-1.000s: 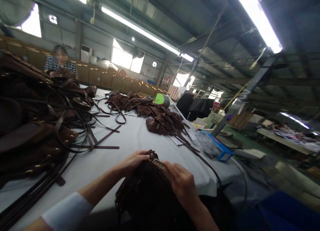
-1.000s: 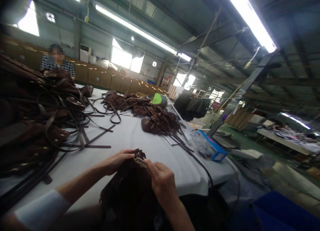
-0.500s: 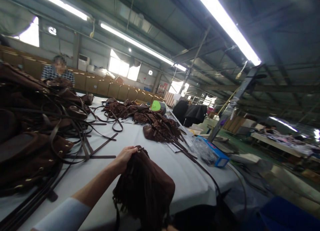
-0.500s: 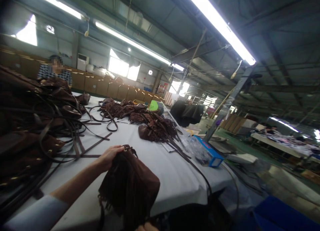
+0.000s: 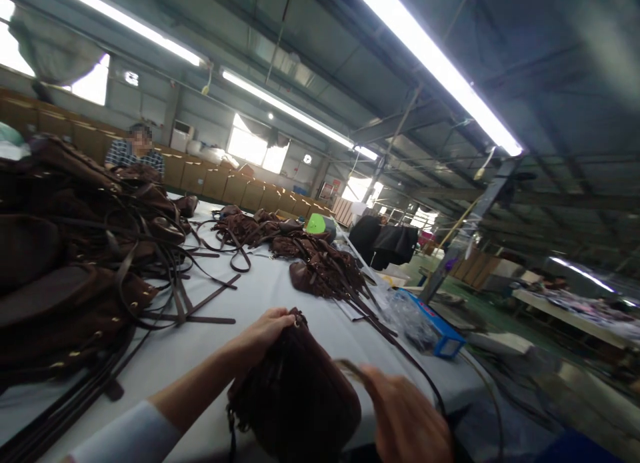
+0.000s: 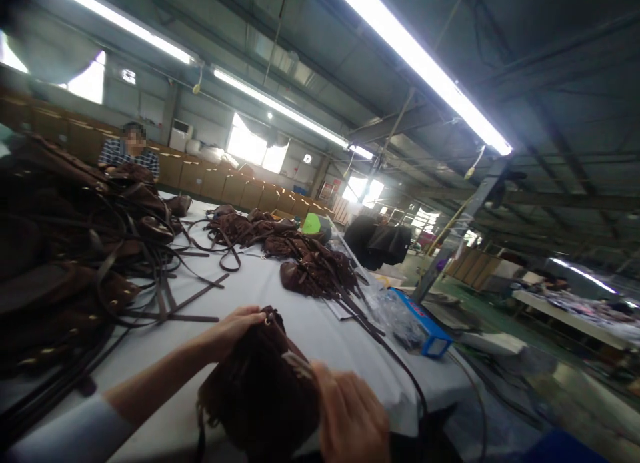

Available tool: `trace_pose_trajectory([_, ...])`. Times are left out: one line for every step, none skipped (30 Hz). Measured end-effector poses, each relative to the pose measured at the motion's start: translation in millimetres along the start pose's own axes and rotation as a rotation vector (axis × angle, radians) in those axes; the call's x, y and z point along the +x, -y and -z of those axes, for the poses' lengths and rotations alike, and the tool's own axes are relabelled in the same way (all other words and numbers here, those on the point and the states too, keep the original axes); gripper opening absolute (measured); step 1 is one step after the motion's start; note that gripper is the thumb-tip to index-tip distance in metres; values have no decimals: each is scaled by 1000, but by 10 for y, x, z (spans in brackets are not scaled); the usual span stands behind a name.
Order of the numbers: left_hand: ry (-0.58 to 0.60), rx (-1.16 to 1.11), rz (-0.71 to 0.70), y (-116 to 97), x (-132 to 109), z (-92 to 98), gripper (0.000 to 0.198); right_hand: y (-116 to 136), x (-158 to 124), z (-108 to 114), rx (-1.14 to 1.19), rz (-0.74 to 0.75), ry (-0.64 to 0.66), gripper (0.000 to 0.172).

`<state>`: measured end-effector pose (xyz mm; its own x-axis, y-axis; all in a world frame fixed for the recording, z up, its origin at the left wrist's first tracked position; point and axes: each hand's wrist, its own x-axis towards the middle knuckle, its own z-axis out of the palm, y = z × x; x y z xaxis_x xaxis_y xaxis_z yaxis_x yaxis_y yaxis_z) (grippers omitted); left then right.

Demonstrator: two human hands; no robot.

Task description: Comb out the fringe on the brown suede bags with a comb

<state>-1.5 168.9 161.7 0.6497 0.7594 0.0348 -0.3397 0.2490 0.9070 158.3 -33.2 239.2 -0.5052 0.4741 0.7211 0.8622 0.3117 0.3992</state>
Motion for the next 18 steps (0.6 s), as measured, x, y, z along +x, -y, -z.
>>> trace_pose_trajectory([31, 4, -1, 1, -35, -64, 25, -9, 83, -112, -10, 1, 51, 25])
trace_pose_trajectory([57, 6, -1, 2, -67, -126, 25, -11, 152, -223, -17, 13, 106, 25])
trace_pose_trajectory([76, 6, 1, 5, -93, -178, 24, -7, 199, -327, -29, 29, 154, 25])
trace_pose_trajectory([84, 4, 6, 8, -111, -214, 23, 1, 223, -417, -47, 45, 192, 25])
trace_pose_trajectory([84, 0, 12, 12, -120, -232, 21, 12, 222, -492, -68, 60, 226, 27])
trace_pose_trajectory([76, -5, 20, 17, -122, -230, 20, 26, 199, -553, -92, 73, 247, 29])
trace_pose_trajectory([63, -10, 28, 24, -118, -211, 18, 41, 157, -601, -117, 89, 256, 30])
trace_pose_trajectory([45, -17, 34, 32, -109, -182, 18, 58, 100, -639, -140, 105, 263, 32])
trace_pose_trajectory([25, -27, 35, 41, -98, -147, 17, 77, 34, -671, -157, 117, 269, 34])
trace_pose_trajectory([4, -40, 34, 52, -88, -114, 17, 96, -37, -699, -167, 124, 271, 37])
trace_pose_trajectory([-14, -56, 30, 65, -79, -87, 17, 118, -107, -724, -170, 127, 270, 39])
trace_pose_trajectory([-29, -72, 28, 80, -71, -68, 17, 142, -174, -746, -165, 128, 262, 41])
trace_pose_trajectory([-41, -88, 29, 95, -63, -57, 17, 168, -236, -764, -153, 130, 249, 42])
trace_pose_trajectory([-53, -104, 31, 111, -55, -54, 17, 196, -291, -777, -137, 133, 233, 42])
trace_pose_trajectory([-65, -118, 36, 127, -46, -53, 16, 225, -340, -785, -119, 135, 221, 42])
trace_pose_trajectory([-79, -130, 41, 143, -34, -51, 15, 254, -385, -789, -100, 134, 218, 42])
trace_pose_trajectory([-94, -138, 45, 157, -19, -45, 14, 282, -429, -790, -73, 128, 234, 43])
trace_pose_trajectory([-112, -142, 47, 170, -1, -31, 13, 308, -474, -788, -32, 115, 259, 42])
